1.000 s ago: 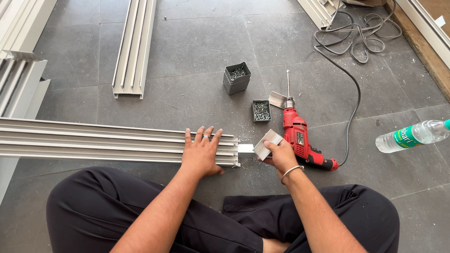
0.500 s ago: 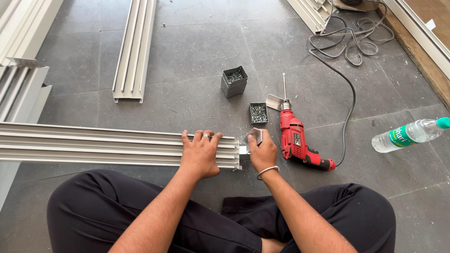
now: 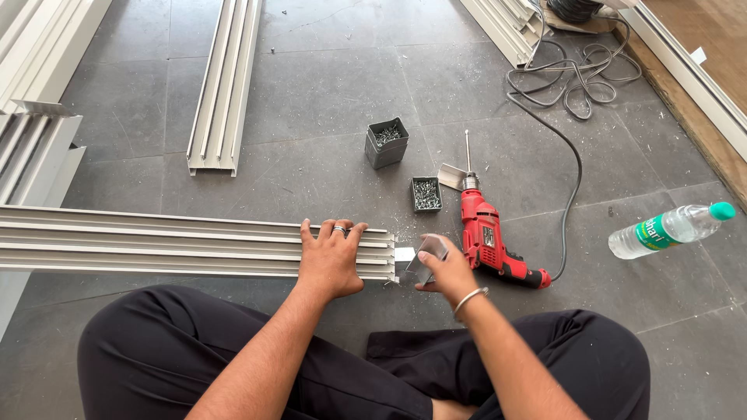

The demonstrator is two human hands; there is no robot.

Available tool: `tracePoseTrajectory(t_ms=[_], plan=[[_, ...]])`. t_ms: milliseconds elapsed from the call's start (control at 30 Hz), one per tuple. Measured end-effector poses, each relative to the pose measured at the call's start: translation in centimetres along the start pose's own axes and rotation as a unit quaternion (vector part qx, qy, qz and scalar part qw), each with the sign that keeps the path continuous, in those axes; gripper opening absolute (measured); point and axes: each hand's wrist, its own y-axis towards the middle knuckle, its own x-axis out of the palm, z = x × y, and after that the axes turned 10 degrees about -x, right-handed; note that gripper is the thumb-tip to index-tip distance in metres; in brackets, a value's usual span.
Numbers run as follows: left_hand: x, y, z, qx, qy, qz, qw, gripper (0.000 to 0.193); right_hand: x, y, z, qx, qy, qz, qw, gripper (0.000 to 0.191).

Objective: The person sits on the floor and assembles a metal frame by attaching small metal brackets to the ends of long metal profiles. They use a red corded drill to drive screws into the brackets, securing them to the profiles. The person repeats this process for multiple profiles, handling the brackets and screws by hand.

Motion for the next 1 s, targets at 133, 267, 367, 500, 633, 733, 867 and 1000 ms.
tracePoseTrajectory(t_ms=[133,267,367,500,633,733,867,1000], plan=[[0.2,-0.1,0.0,0.002,0.005,-0.007,1.0,0.098,-1.8,0.8,0.1,0.104,0.186,-0.06,0.975,0.043],[0.2,-0.1,0.1,0.002,0.006,-0.004,1.0,0.097,-2.4,0.4,-0.1,0.11,0.237,-0.133,0.956,0.044],[0.3,-0.2,0.1,0.001,0.01,-0.006,1.0,0.098,-2.6,0.6,-0.8,0.11,0.22,-0.189,0.951,0.046],[0.3,-0.3,0.0,0.005,0.016,-0.004,1.0,0.098,-2.4,1.0,-1.1,0.106,0.143,-0.183,0.967,0.05],[0.3,-0.4,0.0,0.006,0.023,0.002,1.0,0.099,-1.7,1.2,-0.8,0.108,0.073,-0.163,0.978,0.049],[0.4,-0.5,0.0,0.003,0.029,-0.005,1.0,0.099,-1.2,1.3,-0.8,0.098,0.046,-0.156,0.982,0.049],[0.4,-0.4,0.0,0.004,0.037,-0.006,0.999,0.099,-0.7,1.3,-1.0,0.085,0.052,-0.146,0.984,0.052],[0.5,-0.4,0.0,-0.004,0.054,-0.022,0.998,0.101,-0.5,1.2,-0.9,0.092,0.056,-0.148,0.983,0.054]])
